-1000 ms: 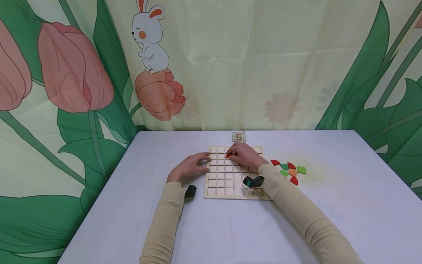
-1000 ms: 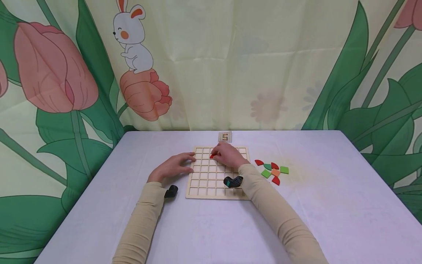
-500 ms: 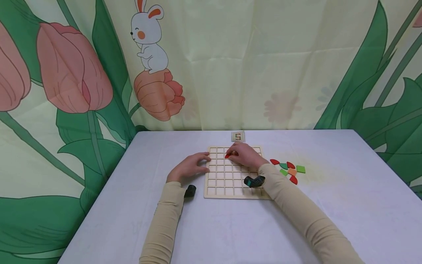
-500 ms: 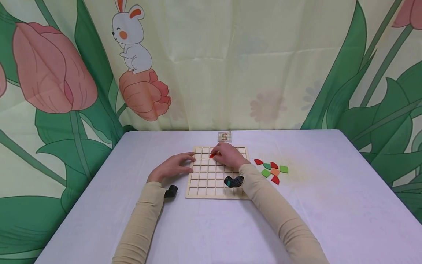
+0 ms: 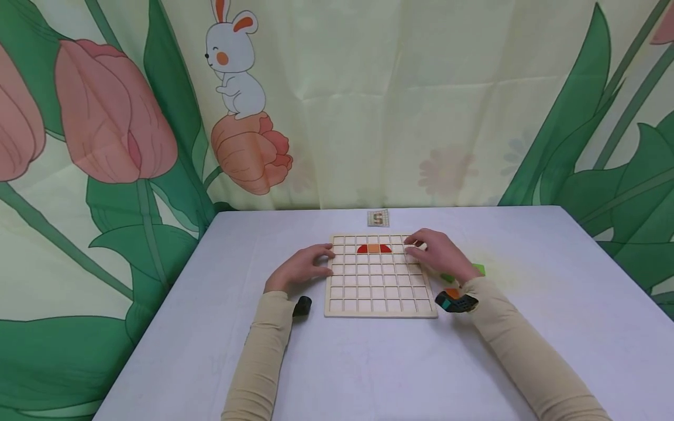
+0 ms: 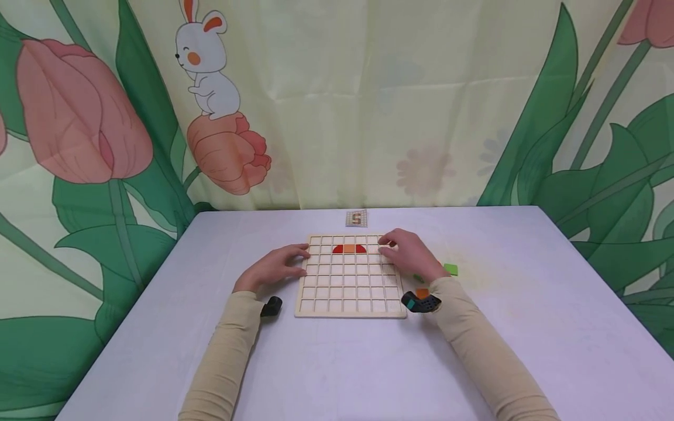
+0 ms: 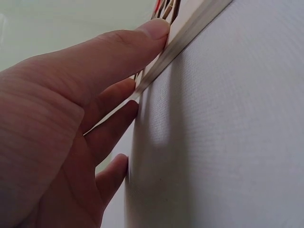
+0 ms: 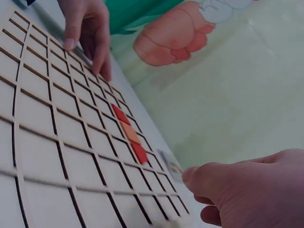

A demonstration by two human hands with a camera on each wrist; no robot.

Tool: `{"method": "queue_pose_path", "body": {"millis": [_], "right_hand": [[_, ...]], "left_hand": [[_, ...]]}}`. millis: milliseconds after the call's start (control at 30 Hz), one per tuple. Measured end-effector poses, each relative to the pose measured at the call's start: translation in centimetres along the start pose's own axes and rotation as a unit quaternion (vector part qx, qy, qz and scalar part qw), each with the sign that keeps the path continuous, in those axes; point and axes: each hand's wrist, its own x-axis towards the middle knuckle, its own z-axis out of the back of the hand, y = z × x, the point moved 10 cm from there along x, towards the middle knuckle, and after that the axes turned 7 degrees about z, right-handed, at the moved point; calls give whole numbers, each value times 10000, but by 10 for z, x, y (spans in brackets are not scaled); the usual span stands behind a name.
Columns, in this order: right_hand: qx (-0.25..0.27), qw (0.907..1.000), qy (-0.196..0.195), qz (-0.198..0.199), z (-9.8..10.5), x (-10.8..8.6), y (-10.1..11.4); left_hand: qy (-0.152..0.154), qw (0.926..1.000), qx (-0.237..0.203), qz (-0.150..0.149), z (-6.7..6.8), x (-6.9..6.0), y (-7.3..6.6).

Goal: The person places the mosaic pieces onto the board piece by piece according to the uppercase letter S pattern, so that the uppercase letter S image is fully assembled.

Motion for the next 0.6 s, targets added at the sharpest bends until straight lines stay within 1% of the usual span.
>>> {"method": "queue_pose_path", "body": {"millis": [100, 200, 267, 433, 600], "right_hand": [[-119, 9992, 31, -371, 19, -23, -23], [-143, 9969, 189, -749, 34, -46, -43], [-158, 9953, 293, -910, 42, -59, -54], [-169, 9932, 458, -1061, 53, -84, -72], [-137, 9911, 539, -1208, 52, -99, -84]], "left_hand": [[-5, 10000, 7, -30, 0, 0, 1], [-3, 10000, 5, -31, 1, 0, 1], [-18, 10000, 17, -31, 2, -1, 2], [-55, 10000, -6, -65, 3, -1, 2], [-43, 9998, 3, -212, 1, 0, 0]]}}
